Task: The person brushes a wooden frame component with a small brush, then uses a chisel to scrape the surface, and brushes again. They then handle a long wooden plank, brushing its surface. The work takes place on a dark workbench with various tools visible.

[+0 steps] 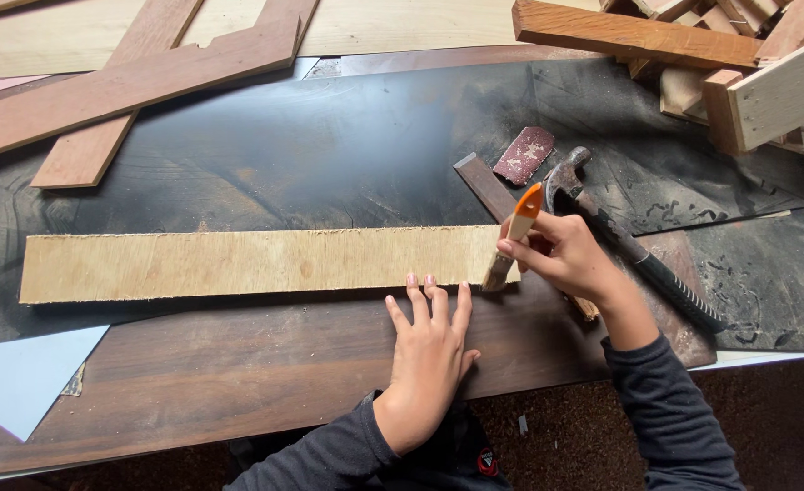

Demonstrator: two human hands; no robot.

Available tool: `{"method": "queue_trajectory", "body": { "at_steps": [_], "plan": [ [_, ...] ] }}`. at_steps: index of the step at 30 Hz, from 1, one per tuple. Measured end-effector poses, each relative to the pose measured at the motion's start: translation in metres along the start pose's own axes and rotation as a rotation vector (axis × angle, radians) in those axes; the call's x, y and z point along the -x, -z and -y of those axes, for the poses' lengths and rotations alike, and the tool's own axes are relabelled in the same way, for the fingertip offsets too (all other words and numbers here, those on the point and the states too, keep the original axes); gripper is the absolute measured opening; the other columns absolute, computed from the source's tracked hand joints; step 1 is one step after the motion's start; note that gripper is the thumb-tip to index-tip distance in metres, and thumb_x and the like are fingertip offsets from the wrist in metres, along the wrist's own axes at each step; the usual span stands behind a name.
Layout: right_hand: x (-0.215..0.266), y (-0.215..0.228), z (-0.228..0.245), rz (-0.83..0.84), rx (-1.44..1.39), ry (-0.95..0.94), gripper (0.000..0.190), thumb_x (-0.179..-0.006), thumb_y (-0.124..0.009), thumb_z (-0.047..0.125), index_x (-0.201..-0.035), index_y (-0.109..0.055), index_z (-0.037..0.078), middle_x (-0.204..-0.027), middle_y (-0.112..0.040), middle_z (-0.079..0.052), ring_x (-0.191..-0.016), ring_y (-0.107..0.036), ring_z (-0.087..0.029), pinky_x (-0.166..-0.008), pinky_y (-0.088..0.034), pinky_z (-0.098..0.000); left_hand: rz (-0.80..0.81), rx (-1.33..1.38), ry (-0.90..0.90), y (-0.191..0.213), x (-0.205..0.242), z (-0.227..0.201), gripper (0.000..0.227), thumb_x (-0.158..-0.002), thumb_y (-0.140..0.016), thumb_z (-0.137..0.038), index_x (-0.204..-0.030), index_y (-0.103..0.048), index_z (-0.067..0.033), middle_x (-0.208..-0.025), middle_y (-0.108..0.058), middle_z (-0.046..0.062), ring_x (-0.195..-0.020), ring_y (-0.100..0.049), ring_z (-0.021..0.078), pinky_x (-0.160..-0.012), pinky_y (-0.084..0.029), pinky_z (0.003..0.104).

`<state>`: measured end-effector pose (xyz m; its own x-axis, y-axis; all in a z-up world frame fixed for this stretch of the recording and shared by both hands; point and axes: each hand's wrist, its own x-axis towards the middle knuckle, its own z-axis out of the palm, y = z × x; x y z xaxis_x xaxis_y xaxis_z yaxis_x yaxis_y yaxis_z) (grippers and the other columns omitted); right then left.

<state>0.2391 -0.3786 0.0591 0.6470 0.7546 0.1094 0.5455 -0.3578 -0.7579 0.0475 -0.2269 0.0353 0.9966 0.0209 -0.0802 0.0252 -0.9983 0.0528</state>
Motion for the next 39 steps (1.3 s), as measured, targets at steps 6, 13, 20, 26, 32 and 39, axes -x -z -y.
{"method": "queue_trajectory", "body": {
  "at_steps": [6,13,20,26,32,39],
  "plan": [
    [-0.012,0.004,-0.010,-0.371,0.378,0.194,0.014,-0.102,-0.072,0.018,-0.106,-0.073,0.005,-0.077,-0.069,0.000,-0.053,-0.054,-0.005,-0.046,-0.039,-0.0209,-0.004,-0.025,-0.008,-0.003,0.000,0.000,0.100,-0.082,-0.068,-0.063,-0.154,-0.028,-0.0061,-0.147,-0.044,0.032,-0.140,-0.038,0.0548,-0.100,-0.038,0.069],
    [0.005,-0.003,-0.002,-0.281,0.035,0.211,0.014,-0.100,-0.072,0.018,-0.103,-0.072,0.004,-0.074,-0.069,0.003,-0.056,-0.056,0.000,-0.049,-0.042,-0.0175,-0.001,-0.049,-0.009,0.001,-0.002,-0.003,0.100,-0.083,-0.066,-0.064,-0.154,-0.030,-0.0035,-0.141,-0.046,0.032,-0.133,-0.040,0.0532,-0.105,-0.035,0.065],
    [0.014,-0.016,0.007,-0.216,-0.047,0.180,0.012,-0.096,-0.073,0.015,-0.099,-0.072,0.003,-0.073,-0.068,0.004,-0.055,-0.053,0.002,-0.049,-0.040,-0.0172,-0.036,0.004,-0.030,0.007,-0.005,-0.002,0.094,-0.088,-0.056,-0.067,-0.152,-0.036,-0.0014,-0.140,-0.047,0.031,-0.136,-0.039,0.0474,-0.113,-0.026,0.058],
    [0.016,-0.016,0.000,-0.199,-0.046,0.186,0.013,-0.095,-0.074,0.015,-0.098,-0.072,0.003,-0.074,-0.068,0.004,-0.056,-0.053,0.002,-0.050,-0.040,-0.0172,-0.131,0.048,-0.087,0.006,-0.011,-0.011,0.094,-0.084,-0.059,-0.065,-0.148,-0.039,-0.0003,-0.142,-0.046,0.029,-0.137,-0.038,0.0431,-0.114,-0.025,0.057],
    [0.012,-0.013,0.000,-0.179,-0.002,0.123,0.013,-0.094,-0.075,0.016,-0.099,-0.073,0.004,-0.069,-0.064,0.004,-0.055,-0.051,0.000,-0.050,-0.040,-0.0187,-0.040,0.021,-0.120,0.003,-0.015,-0.012,0.096,-0.086,-0.060,-0.065,-0.151,-0.036,0.0011,-0.143,-0.045,0.029,-0.137,-0.038,0.0434,-0.113,-0.026,0.061],
    [0.000,-0.010,0.008,-0.504,0.415,0.327,0.012,-0.102,-0.073,0.016,-0.105,-0.072,0.004,-0.095,-0.074,-0.004,-0.063,-0.059,-0.007,-0.056,-0.045,-0.0223,-0.032,0.008,-0.119,-0.001,-0.016,-0.013,0.095,-0.085,-0.060,-0.065,-0.151,-0.035,-0.0015,-0.144,-0.044,0.029,-0.138,-0.037,0.0430,-0.109,-0.029,0.067]
  ]
}}
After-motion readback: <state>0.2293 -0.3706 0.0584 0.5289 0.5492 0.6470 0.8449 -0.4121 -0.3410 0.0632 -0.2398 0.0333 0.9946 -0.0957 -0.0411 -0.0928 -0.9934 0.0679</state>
